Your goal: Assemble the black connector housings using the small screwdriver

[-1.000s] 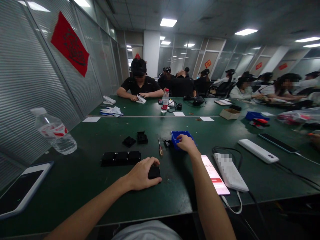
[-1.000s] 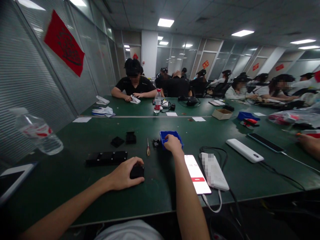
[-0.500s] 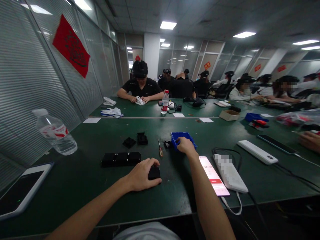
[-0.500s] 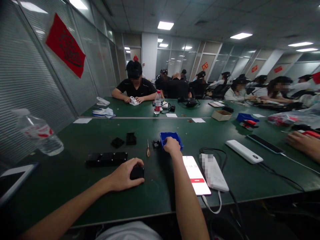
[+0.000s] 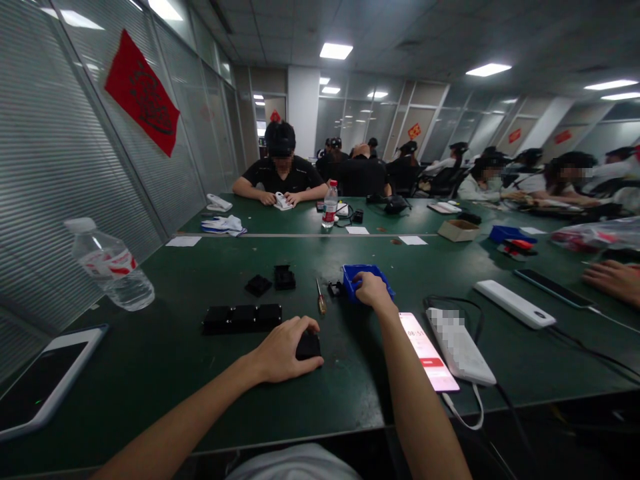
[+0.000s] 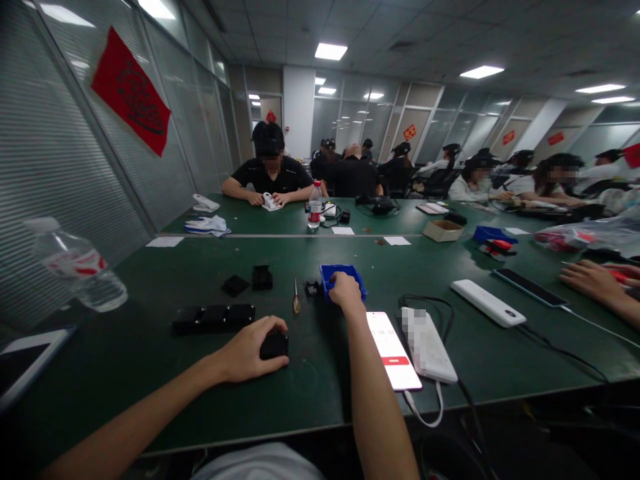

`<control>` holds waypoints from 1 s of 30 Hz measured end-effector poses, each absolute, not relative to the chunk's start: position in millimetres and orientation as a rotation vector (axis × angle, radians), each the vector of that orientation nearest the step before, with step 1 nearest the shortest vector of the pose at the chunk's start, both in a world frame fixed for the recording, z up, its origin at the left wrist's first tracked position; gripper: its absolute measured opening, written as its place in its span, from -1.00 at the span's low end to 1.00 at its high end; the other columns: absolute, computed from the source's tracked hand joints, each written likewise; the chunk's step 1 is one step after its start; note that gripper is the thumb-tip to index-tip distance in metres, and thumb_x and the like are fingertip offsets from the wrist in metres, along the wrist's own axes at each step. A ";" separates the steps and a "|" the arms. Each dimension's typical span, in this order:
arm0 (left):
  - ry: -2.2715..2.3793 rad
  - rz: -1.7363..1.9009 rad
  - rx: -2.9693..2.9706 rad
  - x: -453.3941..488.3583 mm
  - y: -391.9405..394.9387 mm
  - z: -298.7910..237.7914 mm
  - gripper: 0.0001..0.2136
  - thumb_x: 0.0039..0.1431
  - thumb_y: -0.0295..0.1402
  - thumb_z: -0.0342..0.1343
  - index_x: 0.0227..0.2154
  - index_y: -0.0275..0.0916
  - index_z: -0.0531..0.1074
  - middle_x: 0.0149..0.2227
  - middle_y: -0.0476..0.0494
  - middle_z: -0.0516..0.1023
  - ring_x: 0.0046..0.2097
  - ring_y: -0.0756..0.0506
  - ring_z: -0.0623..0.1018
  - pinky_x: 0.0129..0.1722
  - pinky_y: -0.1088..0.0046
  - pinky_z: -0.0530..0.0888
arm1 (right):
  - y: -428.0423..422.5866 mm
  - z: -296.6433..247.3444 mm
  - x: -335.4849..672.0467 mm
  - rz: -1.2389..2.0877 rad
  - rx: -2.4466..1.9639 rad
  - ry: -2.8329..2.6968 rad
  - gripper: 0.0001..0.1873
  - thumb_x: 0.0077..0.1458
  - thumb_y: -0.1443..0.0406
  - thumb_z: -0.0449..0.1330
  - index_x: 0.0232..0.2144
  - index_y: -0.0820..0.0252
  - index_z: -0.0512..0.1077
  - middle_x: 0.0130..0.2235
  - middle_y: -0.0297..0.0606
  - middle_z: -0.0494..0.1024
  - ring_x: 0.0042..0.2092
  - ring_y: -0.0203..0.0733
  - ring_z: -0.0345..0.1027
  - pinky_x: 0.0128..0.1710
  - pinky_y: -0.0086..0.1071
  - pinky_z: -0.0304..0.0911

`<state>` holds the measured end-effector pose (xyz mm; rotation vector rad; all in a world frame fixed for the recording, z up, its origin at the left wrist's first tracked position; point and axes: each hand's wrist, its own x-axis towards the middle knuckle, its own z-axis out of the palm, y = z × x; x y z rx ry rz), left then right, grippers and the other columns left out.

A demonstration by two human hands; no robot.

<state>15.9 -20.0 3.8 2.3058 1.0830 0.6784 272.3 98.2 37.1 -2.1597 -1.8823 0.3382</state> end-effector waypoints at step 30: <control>1.050 0.711 2.320 16.5 -22.9 12.3 -0.57 0.09 -0.25 0.32 -0.01 -0.17 0.33 -0.03 -0.15 0.48 -0.08 -0.20 0.56 -0.05 0.22 0.52 | 91.5 50.0 269.8 0.246 -2.071 -1.738 -0.52 -0.04 0.54 0.23 -0.04 0.20 0.59 0.02 -0.02 0.61 0.08 0.09 0.48 0.07 -0.25 0.33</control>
